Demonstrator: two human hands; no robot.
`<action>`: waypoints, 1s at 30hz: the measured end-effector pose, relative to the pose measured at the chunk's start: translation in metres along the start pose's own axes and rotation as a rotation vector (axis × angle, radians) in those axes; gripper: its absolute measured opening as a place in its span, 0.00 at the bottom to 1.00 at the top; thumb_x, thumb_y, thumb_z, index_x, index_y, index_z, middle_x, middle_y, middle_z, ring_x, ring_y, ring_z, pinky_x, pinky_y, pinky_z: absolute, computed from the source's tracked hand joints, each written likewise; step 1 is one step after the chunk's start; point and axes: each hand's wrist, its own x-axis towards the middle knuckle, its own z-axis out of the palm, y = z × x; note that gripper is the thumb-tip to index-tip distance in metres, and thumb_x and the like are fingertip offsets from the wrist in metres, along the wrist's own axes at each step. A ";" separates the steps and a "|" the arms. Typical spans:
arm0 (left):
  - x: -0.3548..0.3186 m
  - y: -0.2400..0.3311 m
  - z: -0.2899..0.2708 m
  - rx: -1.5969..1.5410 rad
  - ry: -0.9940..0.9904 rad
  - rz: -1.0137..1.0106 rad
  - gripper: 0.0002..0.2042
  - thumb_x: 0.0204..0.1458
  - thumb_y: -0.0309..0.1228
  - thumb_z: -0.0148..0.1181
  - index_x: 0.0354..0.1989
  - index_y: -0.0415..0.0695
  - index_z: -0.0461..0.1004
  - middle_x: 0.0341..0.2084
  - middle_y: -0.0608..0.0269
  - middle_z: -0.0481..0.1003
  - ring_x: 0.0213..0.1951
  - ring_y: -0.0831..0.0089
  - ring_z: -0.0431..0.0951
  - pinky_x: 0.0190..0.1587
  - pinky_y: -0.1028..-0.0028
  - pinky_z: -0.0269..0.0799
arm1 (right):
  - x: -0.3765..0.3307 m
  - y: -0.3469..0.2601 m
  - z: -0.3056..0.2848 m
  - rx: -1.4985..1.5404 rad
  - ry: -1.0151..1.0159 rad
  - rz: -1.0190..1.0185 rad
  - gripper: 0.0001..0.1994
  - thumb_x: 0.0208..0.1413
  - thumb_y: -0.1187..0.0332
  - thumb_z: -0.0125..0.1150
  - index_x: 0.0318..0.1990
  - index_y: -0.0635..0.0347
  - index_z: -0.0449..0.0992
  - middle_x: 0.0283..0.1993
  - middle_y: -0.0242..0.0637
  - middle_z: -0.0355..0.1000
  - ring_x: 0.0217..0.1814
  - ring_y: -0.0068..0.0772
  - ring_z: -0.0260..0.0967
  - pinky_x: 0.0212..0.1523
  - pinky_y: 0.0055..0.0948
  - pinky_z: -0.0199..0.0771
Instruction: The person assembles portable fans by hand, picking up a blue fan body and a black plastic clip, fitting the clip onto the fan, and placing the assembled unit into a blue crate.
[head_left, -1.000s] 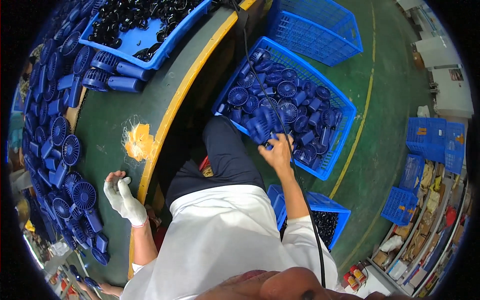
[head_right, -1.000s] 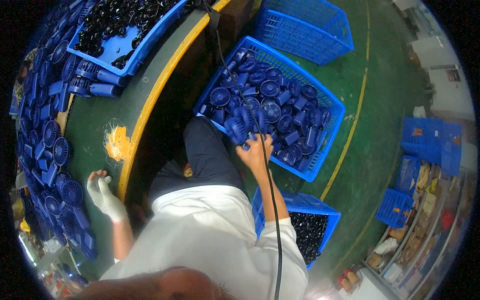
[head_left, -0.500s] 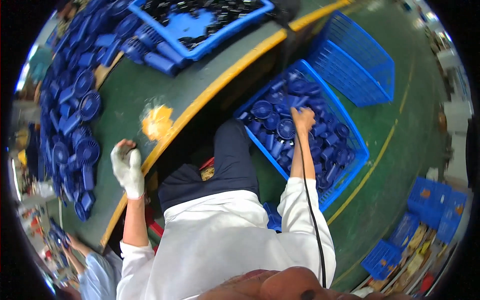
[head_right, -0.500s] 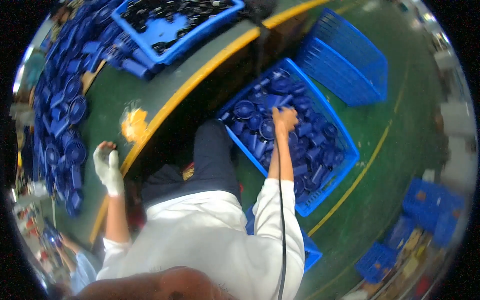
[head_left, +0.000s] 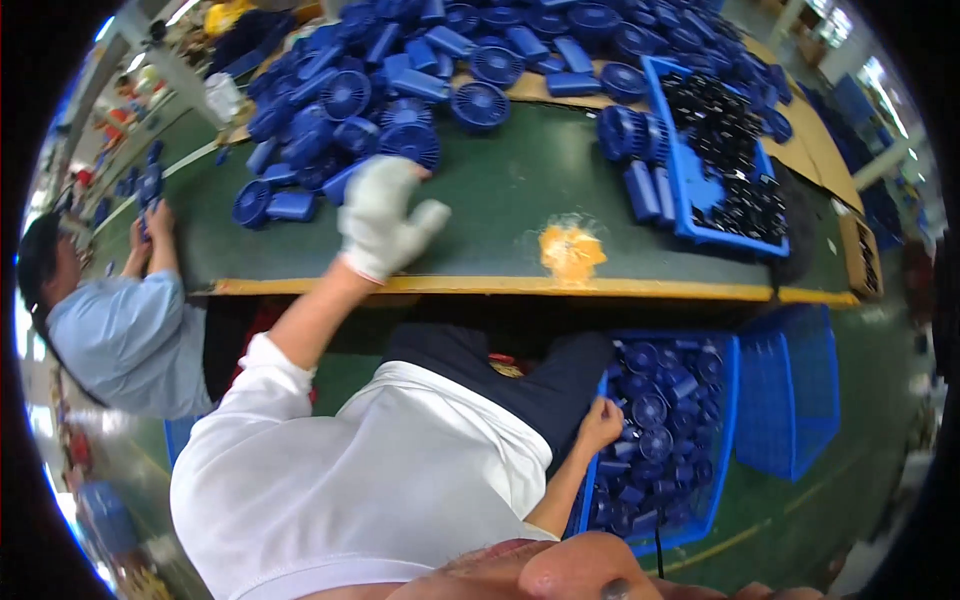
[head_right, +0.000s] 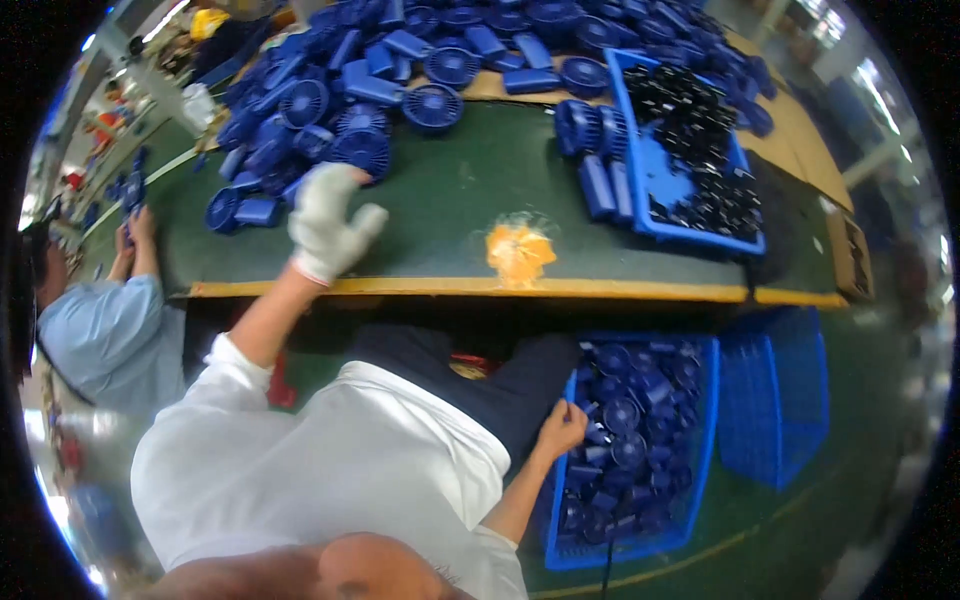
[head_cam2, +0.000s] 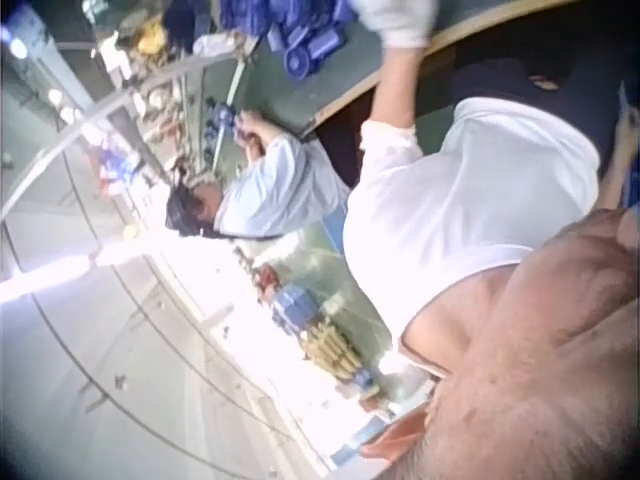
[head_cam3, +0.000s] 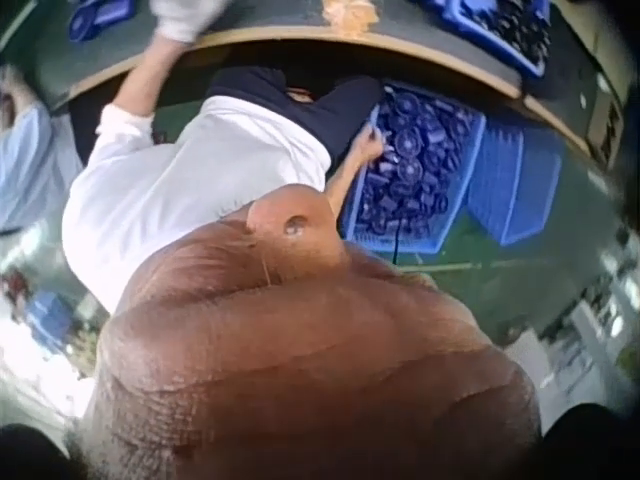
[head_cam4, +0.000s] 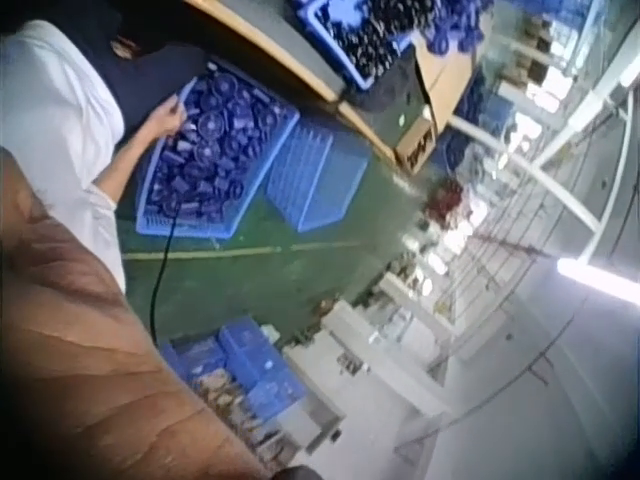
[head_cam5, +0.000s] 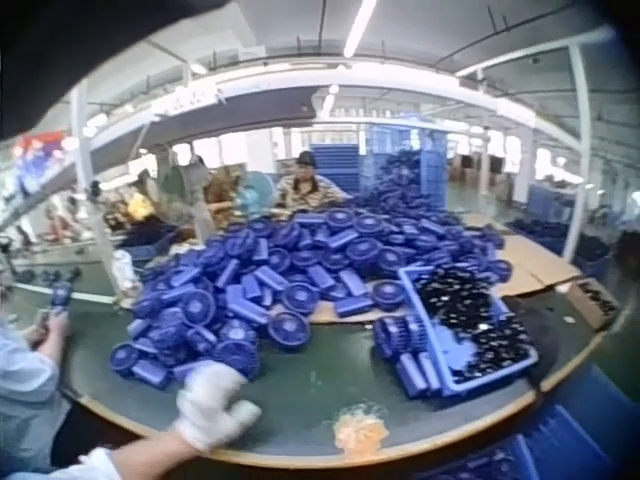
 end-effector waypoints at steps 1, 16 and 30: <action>-0.001 -0.023 -0.004 0.115 0.038 -0.021 0.20 0.37 0.35 0.70 0.39 0.40 0.75 0.38 0.52 0.75 0.43 0.54 0.75 0.48 0.60 0.69 | 0.003 -0.023 -0.005 0.060 0.023 -0.037 0.08 0.50 0.69 0.64 0.32 0.67 0.79 0.33 0.45 0.75 0.34 0.44 0.72 0.38 0.36 0.72; 0.018 -0.031 0.036 -0.059 -0.574 0.313 0.21 0.43 0.47 0.65 0.43 0.48 0.72 0.22 0.61 0.73 0.27 0.62 0.77 0.28 0.64 0.71 | 0.230 -0.322 -0.054 -0.049 0.196 -0.723 0.09 0.51 0.68 0.63 0.28 0.66 0.77 0.27 0.43 0.72 0.27 0.40 0.71 0.32 0.33 0.70; 0.019 0.017 0.039 -0.245 -0.506 0.008 0.20 0.35 0.43 0.70 0.30 0.43 0.70 0.29 0.59 0.72 0.35 0.59 0.74 0.32 0.63 0.71 | 0.367 -0.344 0.025 -0.802 -0.043 -0.631 0.07 0.46 0.74 0.57 0.31 0.62 0.81 0.34 0.51 0.78 0.40 0.52 0.78 0.40 0.44 0.79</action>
